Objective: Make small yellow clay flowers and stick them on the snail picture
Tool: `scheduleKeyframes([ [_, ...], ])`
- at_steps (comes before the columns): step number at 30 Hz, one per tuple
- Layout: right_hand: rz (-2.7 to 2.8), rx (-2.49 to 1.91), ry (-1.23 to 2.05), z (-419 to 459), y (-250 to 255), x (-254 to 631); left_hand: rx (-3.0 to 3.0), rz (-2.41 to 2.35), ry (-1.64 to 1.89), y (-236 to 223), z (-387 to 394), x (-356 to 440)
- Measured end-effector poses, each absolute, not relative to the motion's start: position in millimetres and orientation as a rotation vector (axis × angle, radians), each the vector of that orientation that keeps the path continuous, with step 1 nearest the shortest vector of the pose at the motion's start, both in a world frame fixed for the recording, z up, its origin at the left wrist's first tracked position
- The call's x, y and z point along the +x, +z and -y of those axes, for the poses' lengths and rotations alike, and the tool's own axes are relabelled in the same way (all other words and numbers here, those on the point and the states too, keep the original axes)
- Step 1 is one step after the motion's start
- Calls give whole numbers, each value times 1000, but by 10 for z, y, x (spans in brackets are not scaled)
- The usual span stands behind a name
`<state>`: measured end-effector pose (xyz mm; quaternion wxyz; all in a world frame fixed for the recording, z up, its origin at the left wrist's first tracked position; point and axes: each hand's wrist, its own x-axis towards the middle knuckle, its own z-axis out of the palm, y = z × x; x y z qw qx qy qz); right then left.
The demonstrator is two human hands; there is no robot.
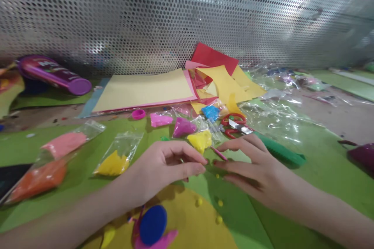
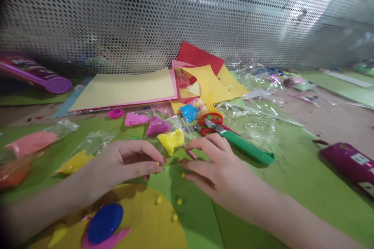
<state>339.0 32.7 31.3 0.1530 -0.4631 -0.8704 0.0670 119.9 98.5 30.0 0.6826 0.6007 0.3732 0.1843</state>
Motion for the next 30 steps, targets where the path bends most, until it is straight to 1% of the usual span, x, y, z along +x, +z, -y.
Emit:
scheduleKeyframes([
  [5,2477,-1240,45,-323,204,3289,1365,-840,412,337,-967,1201],
  [10,2427,-1236,114,-325,264,3283,1391,-815,445,330,-966,1193],
  [14,2295,-1178,96,-295,399,3240,1370,-751,481,308,-941,1186],
  [19,2209,-1150,69,-193,540,3121,1390,-734,396,348,-875,1202],
  [30,2226,-1072,135,-180,495,3075,1376,-720,348,353,-794,1203],
])
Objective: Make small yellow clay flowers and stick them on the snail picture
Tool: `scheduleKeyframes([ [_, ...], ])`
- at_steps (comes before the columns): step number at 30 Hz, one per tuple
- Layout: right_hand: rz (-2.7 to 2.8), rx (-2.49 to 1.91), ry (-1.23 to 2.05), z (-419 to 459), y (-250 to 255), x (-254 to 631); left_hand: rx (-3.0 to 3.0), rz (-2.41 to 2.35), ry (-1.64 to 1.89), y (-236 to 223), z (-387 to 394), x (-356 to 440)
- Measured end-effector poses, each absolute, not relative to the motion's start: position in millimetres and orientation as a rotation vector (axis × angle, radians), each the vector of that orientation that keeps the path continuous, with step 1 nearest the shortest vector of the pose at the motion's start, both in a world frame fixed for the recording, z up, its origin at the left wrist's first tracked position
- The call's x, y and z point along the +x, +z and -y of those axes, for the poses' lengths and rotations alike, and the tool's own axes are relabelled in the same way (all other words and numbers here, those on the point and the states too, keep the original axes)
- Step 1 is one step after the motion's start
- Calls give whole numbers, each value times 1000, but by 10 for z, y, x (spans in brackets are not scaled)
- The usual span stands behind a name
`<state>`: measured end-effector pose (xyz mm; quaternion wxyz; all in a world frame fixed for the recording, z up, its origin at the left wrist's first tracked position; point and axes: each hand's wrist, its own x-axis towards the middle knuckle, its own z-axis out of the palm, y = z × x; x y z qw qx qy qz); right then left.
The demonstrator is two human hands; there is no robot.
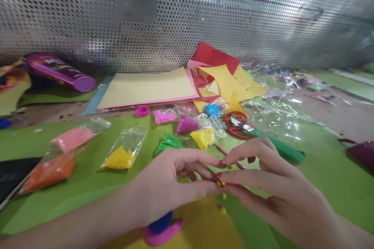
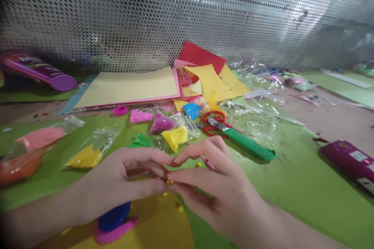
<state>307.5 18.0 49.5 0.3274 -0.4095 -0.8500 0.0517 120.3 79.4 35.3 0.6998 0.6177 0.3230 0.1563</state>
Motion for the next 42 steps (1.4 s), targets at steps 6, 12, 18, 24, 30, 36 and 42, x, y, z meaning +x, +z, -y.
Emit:
scheduleKeyframes([
  [6,2230,-1093,153,-184,497,3079,1375,-727,328,360,-805,1207],
  [12,2240,-1106,144,-182,489,3086,1364,-710,341,316,-801,1207],
  [18,2241,-1112,159,-173,479,3085,1349,-670,358,277,-796,1187],
  [24,2230,-1079,168,-187,482,3088,1347,-688,326,331,-807,1196],
  [30,2232,-1077,134,-190,471,3093,1283,-704,288,383,-799,1197],
  [36,2223,-1091,146,-191,440,3103,1251,-649,352,312,-818,1202],
  [42,2407,-1213,209,-221,468,3267,1242,-812,365,325,-891,1156],
])
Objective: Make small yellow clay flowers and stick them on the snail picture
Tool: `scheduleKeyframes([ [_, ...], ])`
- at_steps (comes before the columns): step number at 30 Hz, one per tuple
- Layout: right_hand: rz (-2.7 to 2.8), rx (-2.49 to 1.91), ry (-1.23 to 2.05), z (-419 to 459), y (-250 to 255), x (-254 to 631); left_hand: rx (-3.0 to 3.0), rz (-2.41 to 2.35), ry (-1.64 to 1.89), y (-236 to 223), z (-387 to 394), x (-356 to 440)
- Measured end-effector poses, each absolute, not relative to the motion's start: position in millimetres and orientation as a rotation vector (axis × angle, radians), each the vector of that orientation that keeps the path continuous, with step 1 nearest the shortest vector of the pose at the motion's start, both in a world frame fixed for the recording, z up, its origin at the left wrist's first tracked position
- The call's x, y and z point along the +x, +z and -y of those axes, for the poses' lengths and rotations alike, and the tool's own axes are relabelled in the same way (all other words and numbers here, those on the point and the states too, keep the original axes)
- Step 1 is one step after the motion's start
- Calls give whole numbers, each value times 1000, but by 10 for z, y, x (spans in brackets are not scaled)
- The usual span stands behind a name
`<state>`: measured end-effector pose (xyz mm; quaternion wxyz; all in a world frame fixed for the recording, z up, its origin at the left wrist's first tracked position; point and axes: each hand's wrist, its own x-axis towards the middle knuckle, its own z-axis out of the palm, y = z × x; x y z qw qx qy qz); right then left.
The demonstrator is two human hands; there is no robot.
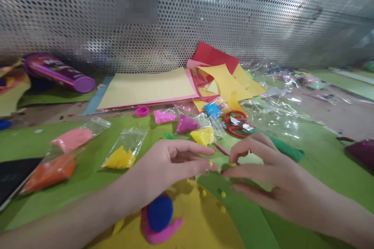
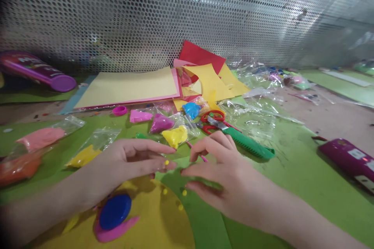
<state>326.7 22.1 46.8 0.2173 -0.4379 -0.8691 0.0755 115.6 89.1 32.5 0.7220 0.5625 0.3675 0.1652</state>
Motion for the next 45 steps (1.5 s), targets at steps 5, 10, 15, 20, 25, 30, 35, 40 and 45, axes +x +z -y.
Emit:
scheduleKeyframes([
  [5,2630,-1174,302,-242,388,3301,1249,-824,459,270,-923,1160],
  [10,2591,-1139,262,-250,346,3266,1252,-800,483,211,-924,1173],
  [15,2233,-1140,92,-229,449,3196,1272,-801,478,236,-902,1188],
  [20,2118,-1159,25,-198,461,3118,1206,-781,463,272,-860,1217],
  [25,2110,-1151,11,-191,446,3066,1171,-794,427,292,-848,1236],
  [30,2120,-1178,-1,-178,458,3041,1174,-805,377,356,-832,1233],
  [35,2116,-1178,0,-173,443,3036,1138,-799,371,393,-807,1238],
  [40,2119,-1176,8,-179,437,3034,1128,-772,389,345,-803,1234],
  [45,2112,-1171,-16,-184,446,3024,1200,-750,472,325,-812,1232],
])
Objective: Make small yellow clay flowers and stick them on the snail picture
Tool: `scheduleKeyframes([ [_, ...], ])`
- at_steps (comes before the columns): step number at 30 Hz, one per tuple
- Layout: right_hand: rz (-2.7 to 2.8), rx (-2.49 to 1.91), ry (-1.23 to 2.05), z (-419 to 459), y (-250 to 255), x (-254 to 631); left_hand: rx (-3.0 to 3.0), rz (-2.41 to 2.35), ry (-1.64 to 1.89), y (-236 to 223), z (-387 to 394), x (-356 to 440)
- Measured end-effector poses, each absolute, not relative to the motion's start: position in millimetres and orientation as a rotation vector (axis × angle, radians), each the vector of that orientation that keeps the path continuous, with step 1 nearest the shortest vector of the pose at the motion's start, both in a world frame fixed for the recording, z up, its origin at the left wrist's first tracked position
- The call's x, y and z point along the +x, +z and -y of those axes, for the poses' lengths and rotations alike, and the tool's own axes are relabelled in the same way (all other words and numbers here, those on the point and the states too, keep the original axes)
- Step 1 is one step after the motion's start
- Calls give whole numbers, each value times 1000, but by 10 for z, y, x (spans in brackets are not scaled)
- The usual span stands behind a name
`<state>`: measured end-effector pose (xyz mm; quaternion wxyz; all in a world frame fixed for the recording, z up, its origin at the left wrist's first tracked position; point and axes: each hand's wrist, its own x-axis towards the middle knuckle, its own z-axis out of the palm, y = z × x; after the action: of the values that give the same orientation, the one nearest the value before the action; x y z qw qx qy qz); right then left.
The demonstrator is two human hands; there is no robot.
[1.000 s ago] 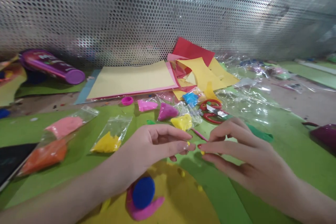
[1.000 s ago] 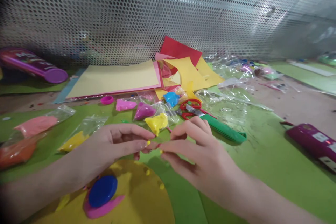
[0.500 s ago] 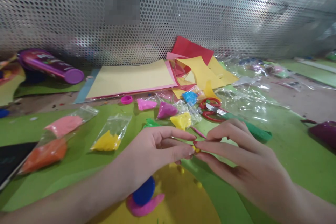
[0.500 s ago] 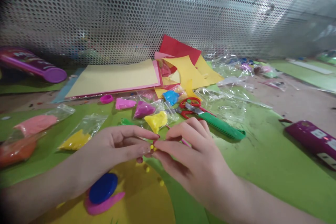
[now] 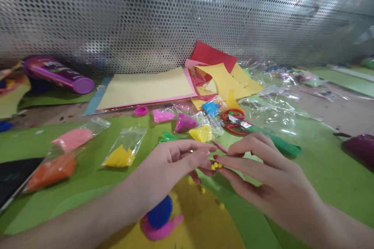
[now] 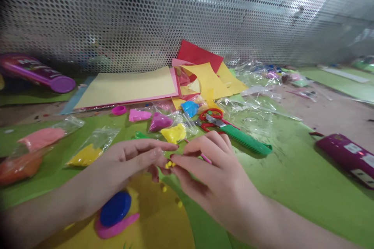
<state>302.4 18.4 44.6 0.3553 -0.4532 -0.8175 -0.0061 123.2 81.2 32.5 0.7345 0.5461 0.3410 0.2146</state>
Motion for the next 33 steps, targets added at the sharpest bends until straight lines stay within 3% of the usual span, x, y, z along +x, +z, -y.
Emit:
scheduleKeyframes([
  [10,2139,-1154,-19,-174,410,3011,1248,-818,342,409,-807,1245],
  [33,2078,-1179,67,-183,407,3017,1235,-784,407,352,-802,1255],
])
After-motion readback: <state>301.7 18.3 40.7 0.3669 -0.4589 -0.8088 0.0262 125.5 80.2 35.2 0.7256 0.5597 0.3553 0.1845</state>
